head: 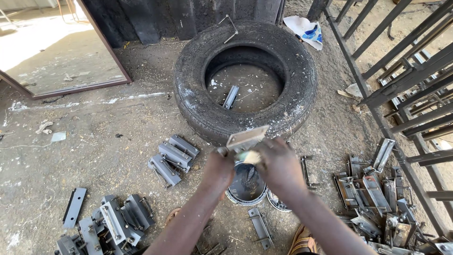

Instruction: Painting small metal brackets using a paintbrush and a can of paint

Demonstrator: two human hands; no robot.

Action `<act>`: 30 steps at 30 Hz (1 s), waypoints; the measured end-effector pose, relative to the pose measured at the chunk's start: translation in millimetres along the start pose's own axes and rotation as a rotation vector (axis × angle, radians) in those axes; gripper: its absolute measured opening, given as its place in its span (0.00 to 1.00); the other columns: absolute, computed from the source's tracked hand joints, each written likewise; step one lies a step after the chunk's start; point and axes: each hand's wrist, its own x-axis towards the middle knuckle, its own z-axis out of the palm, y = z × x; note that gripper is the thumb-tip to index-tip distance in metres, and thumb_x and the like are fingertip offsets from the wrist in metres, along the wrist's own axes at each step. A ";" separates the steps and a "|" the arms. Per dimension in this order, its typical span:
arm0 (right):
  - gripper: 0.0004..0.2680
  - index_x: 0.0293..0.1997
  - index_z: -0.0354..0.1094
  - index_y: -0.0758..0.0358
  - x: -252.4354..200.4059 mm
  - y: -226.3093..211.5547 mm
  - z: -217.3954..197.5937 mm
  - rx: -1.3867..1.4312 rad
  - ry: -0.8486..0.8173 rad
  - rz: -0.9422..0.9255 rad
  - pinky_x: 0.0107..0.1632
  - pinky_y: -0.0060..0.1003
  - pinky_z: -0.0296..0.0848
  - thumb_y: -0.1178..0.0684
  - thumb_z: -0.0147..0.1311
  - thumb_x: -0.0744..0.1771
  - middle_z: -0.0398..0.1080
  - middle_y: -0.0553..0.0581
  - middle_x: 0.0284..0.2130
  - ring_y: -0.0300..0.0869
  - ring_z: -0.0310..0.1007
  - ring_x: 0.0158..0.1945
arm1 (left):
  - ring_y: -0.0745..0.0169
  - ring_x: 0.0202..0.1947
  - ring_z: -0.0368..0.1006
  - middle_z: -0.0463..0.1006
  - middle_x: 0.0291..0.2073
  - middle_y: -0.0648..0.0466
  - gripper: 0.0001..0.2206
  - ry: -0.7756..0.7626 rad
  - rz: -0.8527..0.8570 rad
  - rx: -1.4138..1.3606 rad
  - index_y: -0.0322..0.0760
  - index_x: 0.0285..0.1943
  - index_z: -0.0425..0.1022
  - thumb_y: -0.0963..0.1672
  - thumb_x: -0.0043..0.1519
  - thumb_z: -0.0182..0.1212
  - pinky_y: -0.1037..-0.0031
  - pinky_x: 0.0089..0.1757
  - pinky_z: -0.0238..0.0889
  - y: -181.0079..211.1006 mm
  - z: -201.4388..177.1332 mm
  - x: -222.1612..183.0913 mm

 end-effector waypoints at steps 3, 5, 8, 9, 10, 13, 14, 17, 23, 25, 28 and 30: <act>0.10 0.52 0.74 0.68 19.0 -6.7 -61.1 0.466 -0.157 0.370 0.45 0.49 0.76 0.62 0.52 0.66 0.74 0.69 0.42 0.60 0.76 0.43 | 0.66 0.17 0.59 0.75 0.26 0.48 0.16 -0.041 0.079 -0.068 0.25 0.51 0.77 0.46 0.71 0.51 0.77 0.23 0.58 7.7 -19.6 6.0; 0.12 0.56 0.70 0.66 10.4 3.3 -71.0 0.528 -0.208 0.562 0.45 0.53 0.77 0.54 0.51 0.68 0.74 0.71 0.44 0.62 0.77 0.43 | 0.67 0.18 0.60 0.73 0.26 0.48 0.16 -0.024 0.107 -0.046 0.23 0.54 0.75 0.45 0.72 0.49 0.78 0.24 0.57 26.3 -31.3 0.8; 0.18 0.65 0.62 0.64 -2.6 36.7 -44.7 0.746 -0.304 0.844 0.43 0.54 0.79 0.44 0.49 0.71 0.70 0.75 0.49 0.61 0.78 0.39 | 0.69 0.21 0.60 0.71 0.26 0.50 0.15 0.010 0.204 0.011 0.23 0.53 0.75 0.44 0.71 0.49 0.77 0.26 0.57 42.5 -48.1 -2.5; 0.21 0.69 0.57 0.66 -6.7 50.6 -28.7 0.907 -0.343 0.929 0.42 0.52 0.81 0.41 0.48 0.71 0.68 0.78 0.52 0.58 0.78 0.36 | 0.70 0.22 0.60 0.70 0.26 0.52 0.14 0.023 0.278 0.048 0.26 0.50 0.77 0.44 0.70 0.51 0.76 0.27 0.57 46.2 -53.9 -2.5; 0.21 0.69 0.57 0.66 -12.1 53.2 -12.9 0.907 -0.353 0.930 0.42 0.52 0.81 0.41 0.48 0.71 0.68 0.78 0.52 0.58 0.78 0.36 | 0.70 0.22 0.60 0.70 0.26 0.52 0.14 0.028 0.271 0.047 0.26 0.50 0.77 0.44 0.70 0.51 0.76 0.27 0.57 49.5 -55.7 -3.2; 0.20 0.62 0.62 0.75 -35.9 71.3 51.6 1.074 -0.437 0.966 0.35 0.40 0.83 0.48 0.57 0.67 0.72 0.67 0.41 0.50 0.81 0.31 | 0.65 0.30 0.61 0.69 0.28 0.52 0.13 0.049 0.349 0.085 0.28 0.44 0.76 0.46 0.67 0.51 0.65 0.35 0.58 62.2 -60.0 -7.5; 0.19 0.62 0.63 0.76 -48.1 85.0 83.8 1.140 -0.442 0.963 0.34 0.43 0.84 0.55 0.59 0.66 0.72 0.71 0.42 0.54 0.81 0.32 | 0.67 0.28 0.62 0.67 0.26 0.55 0.11 0.052 0.326 0.008 0.32 0.42 0.74 0.45 0.66 0.51 0.69 0.35 0.58 68.3 -60.3 -11.0; 0.21 0.66 0.60 0.78 -66.9 94.4 129.0 1.163 -0.523 0.962 0.42 0.51 0.82 0.60 0.58 0.66 0.69 0.83 0.48 0.66 0.78 0.41 | 0.68 0.28 0.61 0.64 0.26 0.57 0.09 0.062 0.286 -0.089 0.32 0.41 0.73 0.44 0.66 0.51 0.73 0.34 0.58 75.5 -60.2 -20.9; 0.19 0.62 0.70 0.57 -72.3 67.2 207.8 0.554 -0.570 0.963 0.39 0.36 0.84 0.49 0.61 0.64 0.79 0.66 0.40 0.49 0.83 0.36 | 0.65 0.34 0.64 0.72 0.29 0.54 0.10 0.099 0.282 -0.040 0.34 0.40 0.76 0.45 0.65 0.53 0.67 0.40 0.59 59.4 -67.6 2.9; 0.22 0.70 0.64 0.61 -63.6 40.6 212.5 0.467 -0.604 0.983 0.47 0.36 0.82 0.47 0.57 0.67 0.77 0.70 0.45 0.50 0.82 0.43 | 0.63 0.36 0.67 0.76 0.30 0.52 0.11 0.118 0.296 -0.021 0.35 0.39 0.77 0.47 0.63 0.55 0.63 0.43 0.61 55.7 -69.5 13.8; 0.20 0.65 0.69 0.54 -59.3 28.0 237.0 0.137 -0.641 1.176 0.50 0.39 0.80 0.39 0.52 0.68 0.79 0.60 0.39 0.46 0.80 0.41 | 0.63 0.37 0.69 0.77 0.31 0.51 0.11 0.117 0.293 -0.045 0.34 0.42 0.77 0.46 0.65 0.53 0.63 0.43 0.63 53.1 -74.3 22.0; 0.19 0.63 0.69 0.60 -61.3 37.2 242.1 0.152 -0.751 0.991 0.44 0.35 0.80 0.41 0.50 0.69 0.78 0.57 0.37 0.43 0.79 0.36 | 0.63 0.36 0.66 0.73 0.30 0.52 0.10 0.121 0.319 -0.069 0.32 0.43 0.76 0.44 0.67 0.50 0.65 0.42 0.63 53.1 -76.1 25.2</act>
